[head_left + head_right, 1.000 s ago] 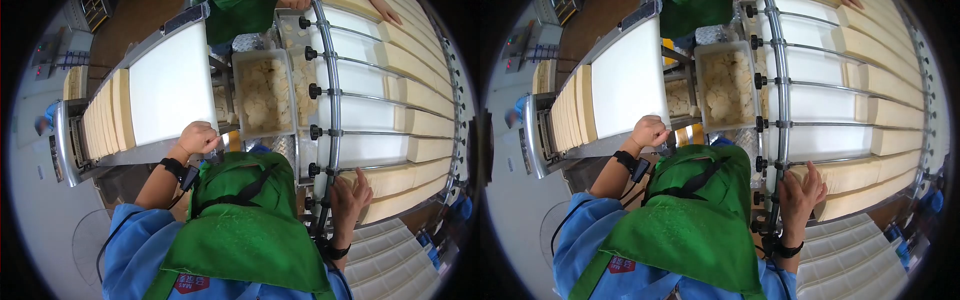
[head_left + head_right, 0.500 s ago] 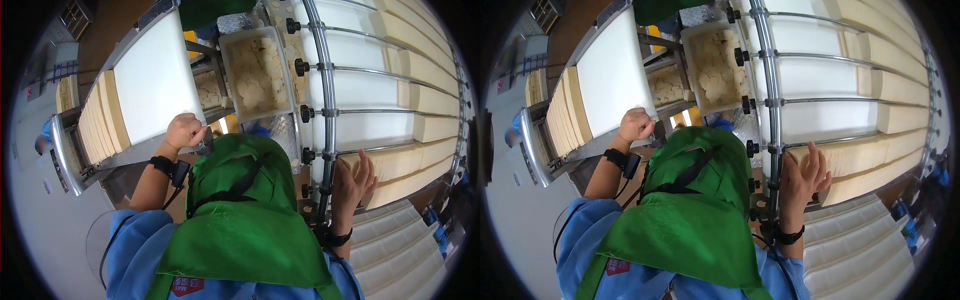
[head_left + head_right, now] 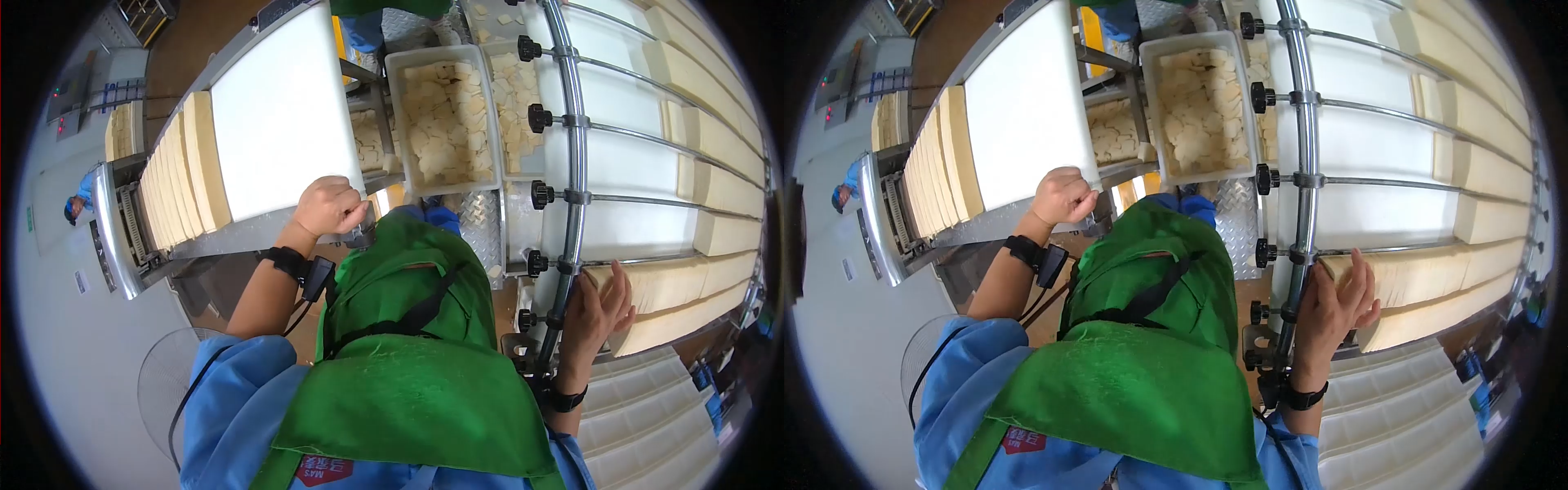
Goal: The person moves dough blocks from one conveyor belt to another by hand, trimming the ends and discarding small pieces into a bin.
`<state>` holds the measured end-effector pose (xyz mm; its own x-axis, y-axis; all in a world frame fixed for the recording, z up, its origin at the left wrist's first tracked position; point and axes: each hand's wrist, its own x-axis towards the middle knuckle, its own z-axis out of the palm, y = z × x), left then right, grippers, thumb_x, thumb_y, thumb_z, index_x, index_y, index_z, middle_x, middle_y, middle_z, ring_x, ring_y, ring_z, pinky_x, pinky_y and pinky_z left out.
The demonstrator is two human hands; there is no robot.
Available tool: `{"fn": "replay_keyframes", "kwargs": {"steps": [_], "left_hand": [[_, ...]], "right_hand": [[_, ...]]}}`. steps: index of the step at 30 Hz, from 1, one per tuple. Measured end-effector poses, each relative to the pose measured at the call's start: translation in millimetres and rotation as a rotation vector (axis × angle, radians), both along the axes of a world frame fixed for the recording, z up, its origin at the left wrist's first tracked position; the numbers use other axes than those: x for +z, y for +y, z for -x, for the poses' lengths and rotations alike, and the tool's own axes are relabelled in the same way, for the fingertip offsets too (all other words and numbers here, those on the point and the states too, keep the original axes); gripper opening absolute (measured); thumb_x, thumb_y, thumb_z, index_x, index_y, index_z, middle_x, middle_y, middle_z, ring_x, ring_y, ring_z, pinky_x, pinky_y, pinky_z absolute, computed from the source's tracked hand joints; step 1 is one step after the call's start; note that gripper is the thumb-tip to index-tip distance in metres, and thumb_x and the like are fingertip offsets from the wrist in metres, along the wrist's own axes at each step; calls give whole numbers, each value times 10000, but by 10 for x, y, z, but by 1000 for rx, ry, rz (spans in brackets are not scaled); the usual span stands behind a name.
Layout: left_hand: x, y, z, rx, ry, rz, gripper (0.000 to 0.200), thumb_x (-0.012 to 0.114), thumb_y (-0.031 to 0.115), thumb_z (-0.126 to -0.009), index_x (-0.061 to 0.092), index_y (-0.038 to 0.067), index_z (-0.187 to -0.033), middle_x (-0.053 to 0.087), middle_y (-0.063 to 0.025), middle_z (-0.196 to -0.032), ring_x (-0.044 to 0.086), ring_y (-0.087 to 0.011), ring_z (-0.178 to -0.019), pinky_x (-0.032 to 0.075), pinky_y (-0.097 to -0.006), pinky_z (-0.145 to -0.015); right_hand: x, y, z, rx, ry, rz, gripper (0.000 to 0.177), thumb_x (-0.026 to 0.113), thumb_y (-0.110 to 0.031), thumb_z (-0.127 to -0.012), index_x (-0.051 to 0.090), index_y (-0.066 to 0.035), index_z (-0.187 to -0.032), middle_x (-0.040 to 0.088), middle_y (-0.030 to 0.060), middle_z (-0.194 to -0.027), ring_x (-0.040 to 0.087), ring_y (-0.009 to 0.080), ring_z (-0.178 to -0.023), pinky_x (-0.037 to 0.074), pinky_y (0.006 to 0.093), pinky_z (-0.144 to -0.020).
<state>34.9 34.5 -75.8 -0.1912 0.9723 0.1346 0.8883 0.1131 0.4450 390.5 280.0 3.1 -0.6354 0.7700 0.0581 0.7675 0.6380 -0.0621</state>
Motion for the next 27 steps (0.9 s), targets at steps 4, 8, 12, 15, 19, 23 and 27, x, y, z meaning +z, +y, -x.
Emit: {"fn": "replay_keyframes", "kwargs": {"steps": [4,8,12,15,19,23,27], "left_hand": [[-6,13,5,-3,-24,-14,308,669,146,-734,474,92,-500,451,-59,-493,491,-247,-485,427,-369,-466],[-9,8,-3,7,-45,-17,286,666,135,-728,502,85,-499,453,-63,-491,492,-249,-484,429,-374,-462],[13,7,-12,-22,-39,-14,278,670,134,-724,509,85,-503,457,-65,-492,499,-249,-492,432,-375,-469],[-35,-29,-35,-35,-43,-43,280,676,88,-710,476,67,-517,466,-85,-509,486,-259,-479,398,-376,-447],[-51,-69,-32,-12,-8,-90,293,665,130,-749,488,76,-522,465,-84,-506,497,-256,-491,415,-378,-464],[-101,-150,-33,40,-66,-92,297,665,187,-779,517,84,-543,476,-83,-518,508,-259,-497,429,-379,-476],[-139,-182,-10,84,-140,-114,300,657,224,-805,535,65,-582,506,-91,-545,520,-272,-504,431,-380,-486]], "right_hand": [[-3,-16,-16,9,-17,-16,158,674,-135,-816,727,-206,-947,488,59,-1390,419,289,-1294,183,503,-1061],[7,-82,-93,3,37,8,168,658,-149,-842,717,-213,-986,489,75,-1381,420,280,-1295,184,500,-1059],[69,-333,-200,-11,123,34,186,652,-171,-856,705,-200,-1031,487,95,-1376,422,279,-1292,187,492,-1057],[142,-553,-239,-11,85,115,324,642,-211,-871,636,-126,-1183,440,142,-1407,391,309,-1304,212,464,-1049],[-33,-798,-379,-39,150,28,534,628,-287,-877,492,-80,-1349,382,212,-1431,345,371,-1311,210,474,-1053],[-86,-817,-310,-68,251,-40,609,614,-301,-871,415,-61,-1394,335,229,-1455,313,385,-1330,178,507,-1073],[-148,-817,-293,-48,262,-141,618,597,-329,-875,404,-69,-1402,344,220,-1452,322,375,-1326,159,522,-1080]]}}
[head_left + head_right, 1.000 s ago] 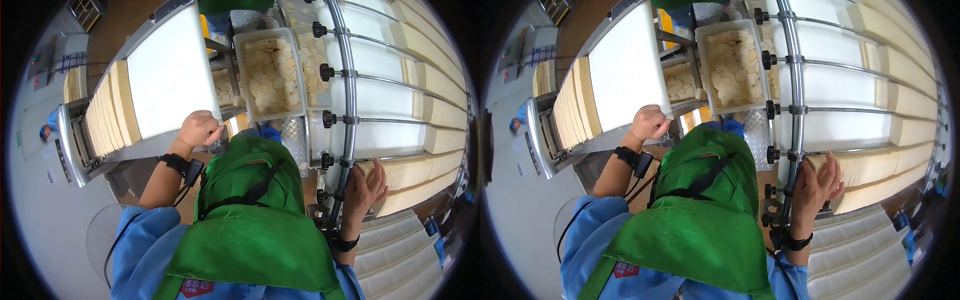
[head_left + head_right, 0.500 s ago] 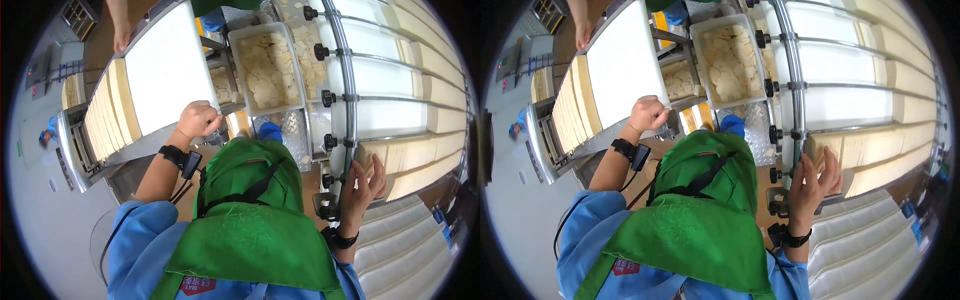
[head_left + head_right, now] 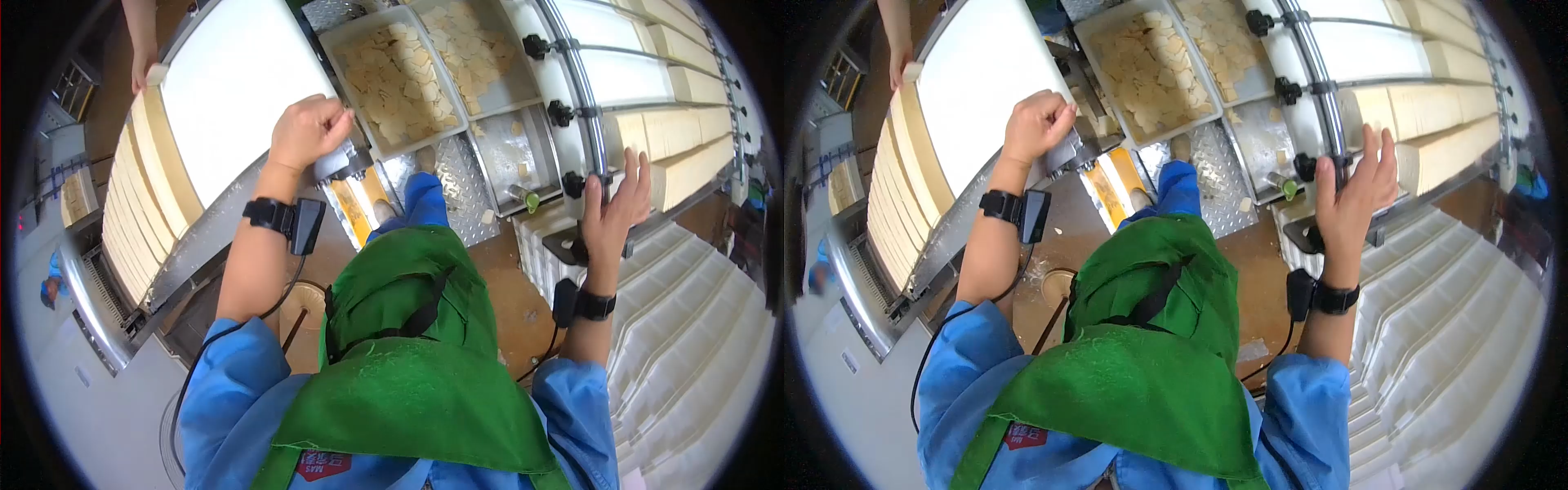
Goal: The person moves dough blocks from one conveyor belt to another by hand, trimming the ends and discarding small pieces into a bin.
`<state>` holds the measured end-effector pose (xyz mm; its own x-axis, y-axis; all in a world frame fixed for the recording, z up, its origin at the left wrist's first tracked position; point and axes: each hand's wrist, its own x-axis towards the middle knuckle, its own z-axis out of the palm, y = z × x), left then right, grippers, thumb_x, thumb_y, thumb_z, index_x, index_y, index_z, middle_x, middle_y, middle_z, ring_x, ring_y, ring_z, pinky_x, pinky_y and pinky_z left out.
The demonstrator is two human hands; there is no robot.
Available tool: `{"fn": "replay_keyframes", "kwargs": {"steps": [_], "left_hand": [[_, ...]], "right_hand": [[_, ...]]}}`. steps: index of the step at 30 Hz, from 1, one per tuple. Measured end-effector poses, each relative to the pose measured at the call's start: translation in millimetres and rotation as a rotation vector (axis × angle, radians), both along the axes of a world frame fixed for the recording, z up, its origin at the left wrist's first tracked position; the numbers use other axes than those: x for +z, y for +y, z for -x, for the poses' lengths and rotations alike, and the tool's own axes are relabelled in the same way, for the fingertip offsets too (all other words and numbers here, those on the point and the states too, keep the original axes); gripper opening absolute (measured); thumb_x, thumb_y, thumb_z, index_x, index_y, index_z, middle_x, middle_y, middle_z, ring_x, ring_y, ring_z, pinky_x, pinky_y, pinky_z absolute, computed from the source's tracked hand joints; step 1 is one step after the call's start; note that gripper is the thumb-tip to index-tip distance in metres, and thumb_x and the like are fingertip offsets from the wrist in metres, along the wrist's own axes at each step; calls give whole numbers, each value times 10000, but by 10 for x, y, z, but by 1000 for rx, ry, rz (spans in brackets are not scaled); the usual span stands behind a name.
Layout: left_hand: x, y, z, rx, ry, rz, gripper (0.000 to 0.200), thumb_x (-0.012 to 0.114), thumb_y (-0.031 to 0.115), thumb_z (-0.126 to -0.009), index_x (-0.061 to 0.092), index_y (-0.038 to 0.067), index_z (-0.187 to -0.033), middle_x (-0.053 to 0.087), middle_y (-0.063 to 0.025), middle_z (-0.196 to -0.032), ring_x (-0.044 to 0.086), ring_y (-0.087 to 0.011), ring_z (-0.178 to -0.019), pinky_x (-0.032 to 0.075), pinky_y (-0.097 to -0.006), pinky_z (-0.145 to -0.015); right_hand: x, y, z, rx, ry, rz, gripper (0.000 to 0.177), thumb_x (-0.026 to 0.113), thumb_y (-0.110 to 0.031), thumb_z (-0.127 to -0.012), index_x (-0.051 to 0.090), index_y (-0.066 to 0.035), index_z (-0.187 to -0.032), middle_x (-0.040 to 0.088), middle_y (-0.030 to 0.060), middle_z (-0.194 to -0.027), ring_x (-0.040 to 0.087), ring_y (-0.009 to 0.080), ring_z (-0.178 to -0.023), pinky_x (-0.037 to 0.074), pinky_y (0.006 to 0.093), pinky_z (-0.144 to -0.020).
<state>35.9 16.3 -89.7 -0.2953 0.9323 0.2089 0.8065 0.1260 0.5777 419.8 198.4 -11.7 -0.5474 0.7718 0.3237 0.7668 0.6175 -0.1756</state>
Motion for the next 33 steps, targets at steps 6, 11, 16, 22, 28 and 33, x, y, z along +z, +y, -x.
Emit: {"fn": "replay_keyframes", "kwargs": {"steps": [6,11,16,22,28,33], "left_hand": [[15,-29,-8,15,0,1,311,640,265,-827,552,55,-614,557,-102,-573,552,-268,-521,448,-365,-505],[19,-33,1,-5,-40,-12,306,637,259,-828,547,56,-617,550,-106,-571,551,-280,-527,446,-377,-513],[-9,-50,3,-1,-30,-35,303,630,257,-828,539,60,-617,553,-111,-580,552,-297,-541,445,-394,-520],[12,-28,-14,14,-70,-5,305,630,261,-822,528,59,-617,557,-114,-588,557,-299,-550,447,-398,-522],[-20,-18,8,-1,-51,-65,304,633,251,-817,522,73,-597,559,-105,-582,568,-295,-549,462,-400,-525],[-23,-16,12,-24,1,-79,292,630,237,-815,524,82,-591,552,-101,-567,579,-297,-552,474,-409,-522]], "right_hand": [[-98,14,-96,5,85,-105,565,572,-376,-901,446,-93,-1372,399,179,-1432,342,333,-1328,130,507,-1090],[-104,7,-137,-37,60,-112,546,573,-379,-902,466,-90,-1353,415,172,-1420,346,318,-1333,136,505,-1089],[-161,83,-190,-16,152,-132,523,568,-370,-905,477,-93,-1340,463,168,-1381,378,325,-1307,147,503,-1083],[-158,64,-194,-81,108,-168,465,564,-350,-904,516,-101,-1294,506,133,-1343,412,293,-1281,173,478,-1071],[-136,39,-188,-91,108,-147,424,559,-325,-895,537,-103,-1256,522,125,-1319,428,286,-1256,180,472,-1066],[-149,39,-213,-68,148,-123,411,558,-291,-887,537,-91,-1246,530,124,-1304,433,285,-1250,171,459,-1068]]}}
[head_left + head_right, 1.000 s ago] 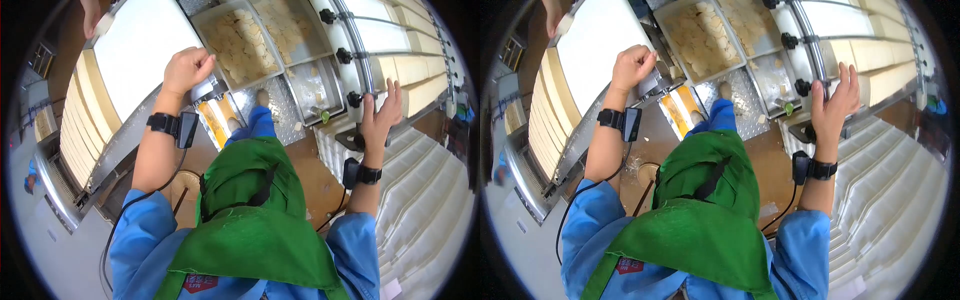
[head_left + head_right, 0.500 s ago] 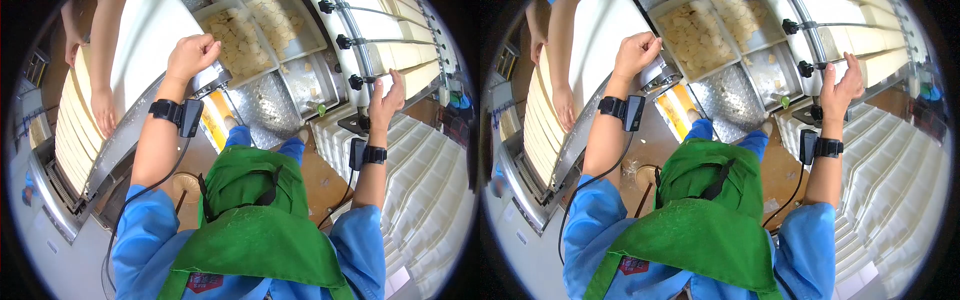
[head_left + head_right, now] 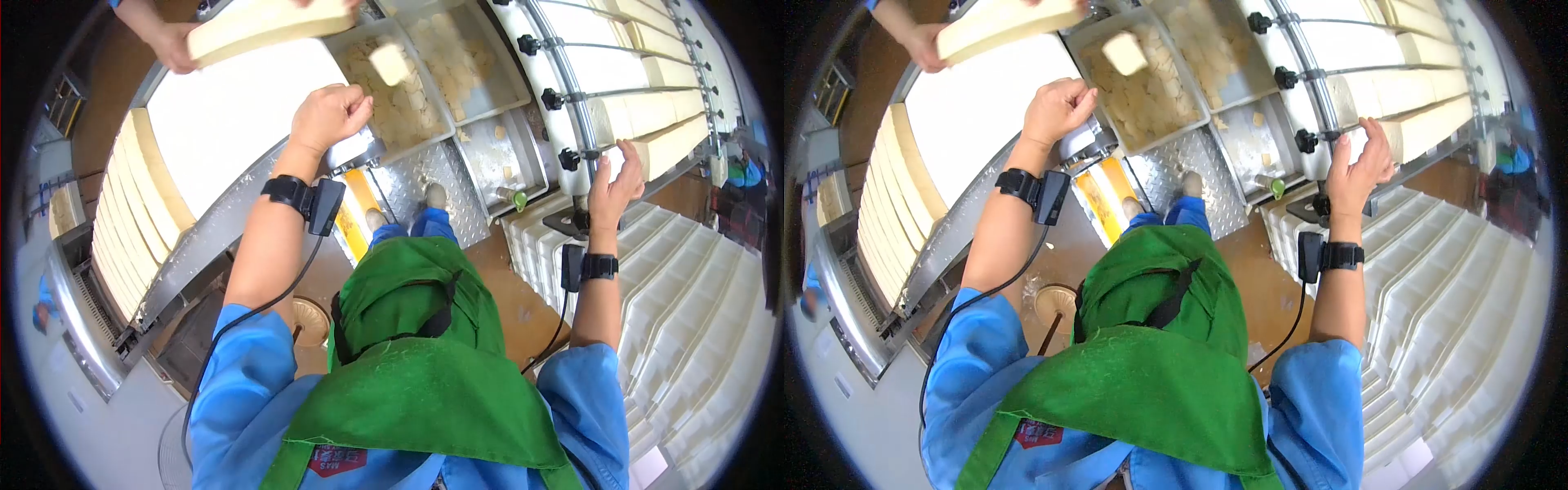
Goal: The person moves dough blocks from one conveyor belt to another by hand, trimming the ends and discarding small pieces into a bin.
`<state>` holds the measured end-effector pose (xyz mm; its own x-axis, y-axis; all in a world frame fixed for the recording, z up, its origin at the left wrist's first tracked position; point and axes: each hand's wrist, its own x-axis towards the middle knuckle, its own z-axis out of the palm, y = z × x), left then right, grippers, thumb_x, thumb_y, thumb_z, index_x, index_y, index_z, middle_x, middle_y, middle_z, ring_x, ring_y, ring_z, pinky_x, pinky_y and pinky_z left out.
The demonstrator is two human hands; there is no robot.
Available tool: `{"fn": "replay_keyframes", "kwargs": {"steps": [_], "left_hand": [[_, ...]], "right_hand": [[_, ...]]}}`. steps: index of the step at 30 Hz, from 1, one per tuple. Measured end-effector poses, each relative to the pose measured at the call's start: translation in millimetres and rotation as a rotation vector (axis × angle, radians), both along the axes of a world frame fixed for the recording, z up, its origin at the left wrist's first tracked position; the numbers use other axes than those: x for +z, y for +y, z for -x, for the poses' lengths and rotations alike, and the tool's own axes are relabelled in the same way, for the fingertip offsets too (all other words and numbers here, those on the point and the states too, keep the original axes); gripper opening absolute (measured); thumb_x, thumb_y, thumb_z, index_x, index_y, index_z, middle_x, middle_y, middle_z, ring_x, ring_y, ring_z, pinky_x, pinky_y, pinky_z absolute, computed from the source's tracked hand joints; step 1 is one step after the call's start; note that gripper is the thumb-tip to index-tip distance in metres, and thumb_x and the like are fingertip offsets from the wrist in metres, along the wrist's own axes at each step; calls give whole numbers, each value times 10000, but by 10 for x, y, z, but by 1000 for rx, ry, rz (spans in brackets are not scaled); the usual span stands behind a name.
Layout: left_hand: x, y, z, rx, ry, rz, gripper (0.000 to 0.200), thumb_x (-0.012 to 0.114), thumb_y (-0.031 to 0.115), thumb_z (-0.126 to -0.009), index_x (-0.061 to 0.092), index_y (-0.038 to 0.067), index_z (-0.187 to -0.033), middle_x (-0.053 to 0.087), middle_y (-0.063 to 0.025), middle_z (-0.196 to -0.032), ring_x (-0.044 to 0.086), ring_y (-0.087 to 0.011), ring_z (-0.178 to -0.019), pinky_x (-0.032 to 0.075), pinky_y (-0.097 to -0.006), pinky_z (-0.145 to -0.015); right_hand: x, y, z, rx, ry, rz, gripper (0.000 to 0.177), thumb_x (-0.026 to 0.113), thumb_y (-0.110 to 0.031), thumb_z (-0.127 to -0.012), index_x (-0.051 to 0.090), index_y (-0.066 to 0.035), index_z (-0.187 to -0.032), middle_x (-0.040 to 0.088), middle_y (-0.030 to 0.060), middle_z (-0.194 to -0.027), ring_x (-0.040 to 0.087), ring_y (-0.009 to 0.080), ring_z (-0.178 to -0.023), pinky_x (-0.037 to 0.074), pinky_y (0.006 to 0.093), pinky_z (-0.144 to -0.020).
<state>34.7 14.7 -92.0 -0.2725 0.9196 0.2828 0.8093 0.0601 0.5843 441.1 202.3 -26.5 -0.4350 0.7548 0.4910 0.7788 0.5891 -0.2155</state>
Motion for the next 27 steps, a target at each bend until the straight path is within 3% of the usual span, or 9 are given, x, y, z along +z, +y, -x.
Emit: {"fn": "replay_keyframes", "kwargs": {"steps": [8,12,15,16,18,20,22,25,27], "left_hand": [[-45,-6,40,-8,21,-6,253,627,223,-800,548,93,-598,570,-101,-579,586,-306,-554,488,-411,-528],[-30,-35,35,-8,29,-10,269,627,218,-806,537,82,-592,555,-103,-598,571,-307,-579,479,-408,-540],[-13,-69,39,52,-103,55,264,628,237,-815,559,87,-609,549,-119,-599,556,-328,-586,473,-416,-550],[62,-74,50,72,-157,88,280,634,223,-841,569,77,-611,565,-91,-598,563,-244,-554,458,-384,-530],[286,-95,42,237,-605,235,258,622,208,-885,609,55,-677,615,-46,-638,563,-133,-580,458,-327,-547],[284,-136,-6,428,-811,-57,226,598,187,-921,638,26,-767,652,-16,-720,555,-73,-669,461,-270,-619],[322,-267,37,649,-750,-286,133,593,145,-927,640,20,-926,669,-24,-836,565,-80,-758,459,-247,-716],[360,-695,235,978,-601,-371,212,620,163,-891,612,9,-1036,650,-94,-972,576,-150,-862,475,-290,-756],[277,-1080,371,1365,-183,-433,377,671,161,-847,540,-17,-1152,580,-158,-1128,545,-262,-991,442,-355,-882]], "right_hand": [[99,-89,97,-5,-43,43,469,534,-287,-881,491,-82,-1301,518,131,-1326,426,281,-1271,149,453,-1075],[214,-69,105,128,0,174,466,528,-253,-877,479,-57,-1297,485,158,-1357,401,313,-1287,148,458,-1084],[432,84,317,187,44,205,454,504,-231,-900,458,-44,-1311,450,164,-1392,356,332,-1311,129,479,-1095],[546,192,473,218,43,188,452,502,-223,-905,450,-42,-1316,450,164,-1391,356,333,-1307,129,481,-1095],[710,427,856,263,107,217,454,515,-194,-901,439,-43,-1322,458,163,-1380,362,324,-1302,135,476,-1096],[820,638,1277,380,148,277,448,568,-111,-851,475,-47,-1284,478,149,-1357,389,311,-1287,162,454,-1087],[876,734,1674,498,67,244,424,592,-108,-830,514,-62,-1243,488,141,-1342,401,309,-1280,189,440,-1071],[900,675,2204,702,-76,281,376,632,-155,-807,573,-96,-1174,507,140,-1300,420,307,-1256,223,444,-1046],[897,522,2489,823,-117,324,368,635,-164,-806,578,-103,-1164,514,140,-1283,429,310,-1245,228,448,-1042]]}}
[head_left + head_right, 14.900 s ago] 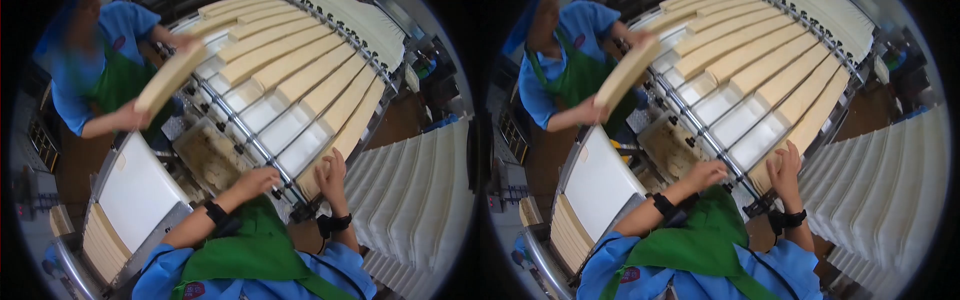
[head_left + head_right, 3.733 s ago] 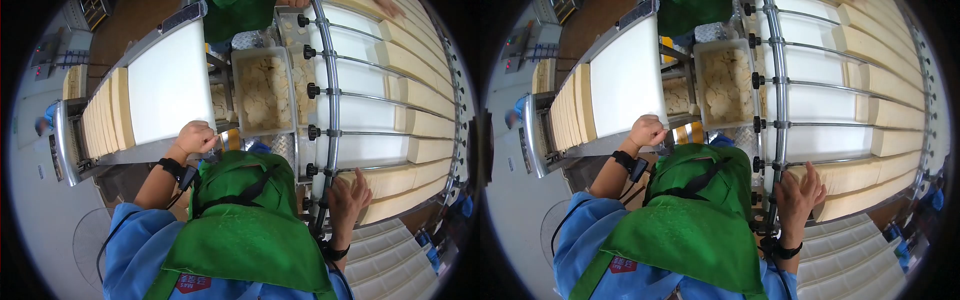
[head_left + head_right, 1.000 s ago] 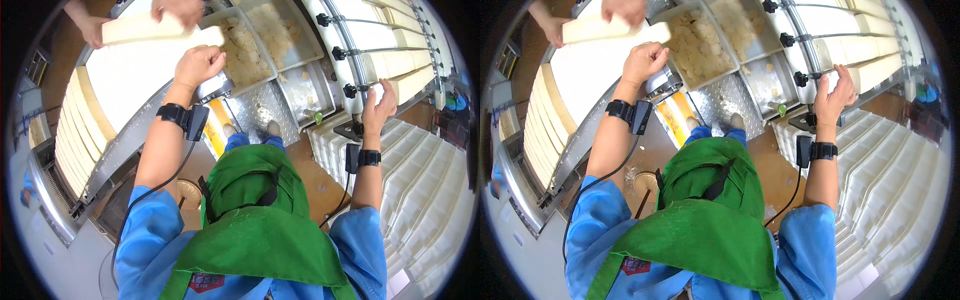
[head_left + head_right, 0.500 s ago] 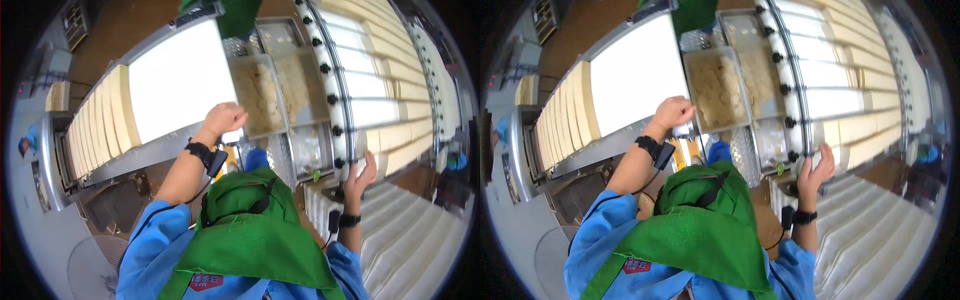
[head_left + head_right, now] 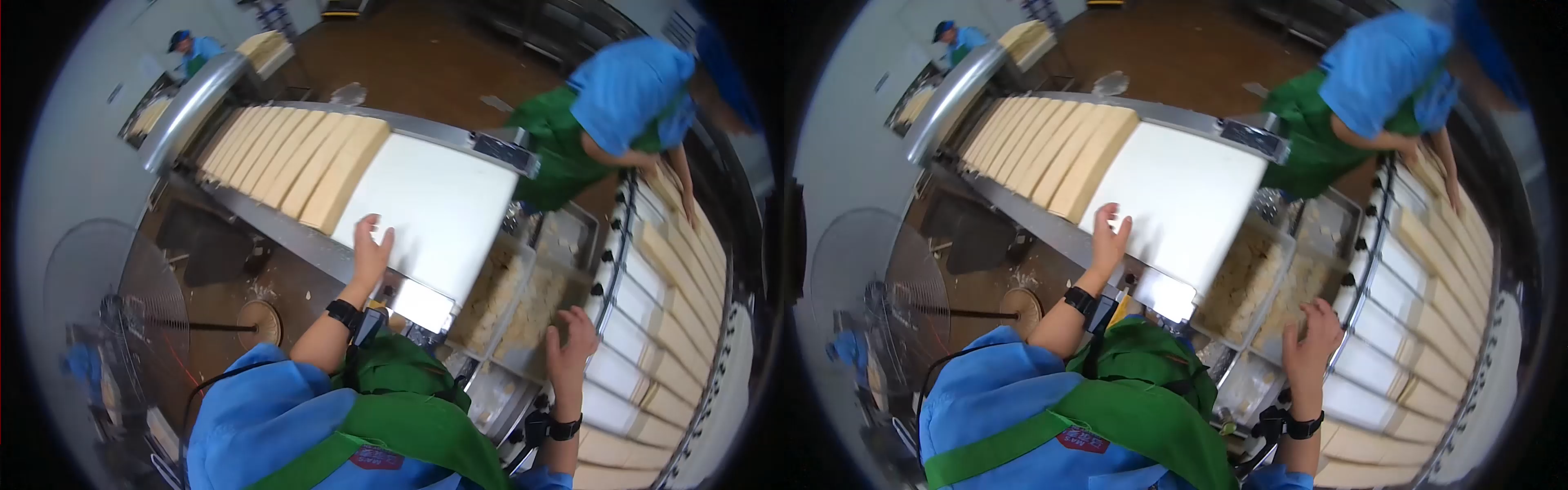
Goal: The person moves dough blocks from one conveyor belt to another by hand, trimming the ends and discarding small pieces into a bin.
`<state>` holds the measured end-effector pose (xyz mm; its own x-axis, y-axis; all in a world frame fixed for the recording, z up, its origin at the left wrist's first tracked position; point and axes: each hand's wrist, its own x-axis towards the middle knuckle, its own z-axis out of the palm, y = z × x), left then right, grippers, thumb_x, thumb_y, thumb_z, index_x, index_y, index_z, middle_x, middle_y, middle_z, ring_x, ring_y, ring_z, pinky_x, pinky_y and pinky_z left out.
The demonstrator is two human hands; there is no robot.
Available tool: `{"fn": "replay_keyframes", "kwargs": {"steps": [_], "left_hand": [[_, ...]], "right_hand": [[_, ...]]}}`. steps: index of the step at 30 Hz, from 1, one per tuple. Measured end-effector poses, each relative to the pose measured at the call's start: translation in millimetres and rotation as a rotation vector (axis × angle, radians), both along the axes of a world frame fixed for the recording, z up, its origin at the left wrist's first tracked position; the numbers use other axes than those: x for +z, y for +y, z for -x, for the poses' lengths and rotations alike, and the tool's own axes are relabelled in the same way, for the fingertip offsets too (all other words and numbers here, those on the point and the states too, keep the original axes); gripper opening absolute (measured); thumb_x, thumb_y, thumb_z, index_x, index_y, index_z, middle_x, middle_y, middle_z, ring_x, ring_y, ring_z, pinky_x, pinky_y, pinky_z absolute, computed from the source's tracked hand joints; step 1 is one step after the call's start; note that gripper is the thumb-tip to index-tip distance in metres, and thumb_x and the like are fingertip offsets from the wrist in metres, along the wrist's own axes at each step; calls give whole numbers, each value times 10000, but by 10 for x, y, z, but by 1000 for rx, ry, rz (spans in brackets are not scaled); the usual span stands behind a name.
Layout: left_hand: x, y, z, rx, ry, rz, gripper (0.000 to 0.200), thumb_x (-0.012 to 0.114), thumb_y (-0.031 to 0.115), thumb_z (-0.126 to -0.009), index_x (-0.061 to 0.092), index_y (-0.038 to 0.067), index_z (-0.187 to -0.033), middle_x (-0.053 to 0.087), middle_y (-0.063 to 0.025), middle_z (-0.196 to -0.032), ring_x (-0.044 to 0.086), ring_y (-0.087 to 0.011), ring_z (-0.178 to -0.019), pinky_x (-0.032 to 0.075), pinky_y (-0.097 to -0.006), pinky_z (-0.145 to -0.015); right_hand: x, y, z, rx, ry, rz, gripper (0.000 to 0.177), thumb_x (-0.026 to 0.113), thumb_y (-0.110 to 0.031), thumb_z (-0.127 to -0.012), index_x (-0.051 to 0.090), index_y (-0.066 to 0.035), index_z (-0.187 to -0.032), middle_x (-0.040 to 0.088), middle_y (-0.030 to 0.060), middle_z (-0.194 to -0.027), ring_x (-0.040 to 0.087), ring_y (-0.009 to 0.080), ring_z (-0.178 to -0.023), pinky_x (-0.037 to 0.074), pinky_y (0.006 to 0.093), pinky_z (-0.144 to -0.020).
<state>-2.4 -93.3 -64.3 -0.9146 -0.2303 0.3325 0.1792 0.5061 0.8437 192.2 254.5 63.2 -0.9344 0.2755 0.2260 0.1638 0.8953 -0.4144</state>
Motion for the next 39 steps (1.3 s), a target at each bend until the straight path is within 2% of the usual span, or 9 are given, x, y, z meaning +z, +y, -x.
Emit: {"fn": "replay_keyframes", "kwargs": {"steps": [1,3,9,13,16,22,28,34,39], "left_hand": [[-88,-261,83,124,-14,217,592,726,213,-800,444,-34,-1258,489,-226,-1244,462,-363,-1137,370,-436,-988],[-145,-634,164,392,-190,421,781,774,293,-748,366,-25,-1332,426,-254,-1303,409,-410,-1202,343,-474,-1023],[-285,-1308,469,377,-584,380,1023,819,372,-678,221,-28,-1405,315,-263,-1378,366,-444,-1244,339,-477,-1051],[-328,-1454,608,245,-577,443,1002,827,362,-672,251,-33,-1390,372,-250,-1335,395,-437,-1225,358,-471,-1035],[-242,-1504,703,123,-584,637,949,850,335,-642,326,-33,-1341,481,-200,-1234,531,-399,-1067,473,-438,-900],[-96,-1575,833,-10,-610,699,943,840,364,-631,342,-40,-1321,505,-192,-1184,554,-361,-1008,496,-416,-854],[-168,-1505,775,41,-512,659,969,779,458,-685,299,-84,-1329,502,-234,-1137,565,-389,-968,502,-431,-824],[-112,-1560,789,-82,-587,719,970,721,528,-732,315,-99,-1351,498,-216,-1090,566,-340,-937,531,-388,-755],[-71,-1555,804,-131,-583,744,968,721,522,-734,315,-108,-1346,503,-208,-1078,560,-329,-923,529,-381,-732]], "right_hand": [[-11,-70,128,72,-56,27,360,639,-172,-805,583,-109,-1154,520,140,-1267,437,313,-1234,234,452,-1039],[-125,-191,390,167,-27,14,343,653,-193,-801,597,-117,-1131,531,138,-1243,453,324,-1208,247,461,-1030],[-603,-641,1140,292,-29,90,307,675,-211,-791,627,-90,-1070,582,152,-1173,499,338,-1144,346,453,-988],[-843,-1082,1651,293,-74,127,318,671,-211,-787,628,-67,-1067,592,163,-1155,516,350,-1118,366,452,-971],[-981,-1455,2049,234,-168,114,349,667,-227,-784,627,-51,-1083,587,164,-1172,502,349,-1136,365,468,-978],[-1572,-2076,2907,217,-191,7,491,661,-287,-791,574,-35,-1203,541,175,-1250,434,358,-1211,335,500,-1015],[-1614,-2897,3933,174,-213,-88,696,608,-433,-852,407,-47,-1396,355,226,-1438,364,381,-1282,314,509,-1033],[-1376,-3486,4820,131,-294,-65,699,489,-560,-893,337,-199,-1473,131,228,-1555,333,406,-1324,349,510,-1029],[-1192,-3616,5048,62,-434,-88,765,504,-616,-849,345,-181,-1458,150,224,-1547,377,428,-1301,376,493,-1023]]}}
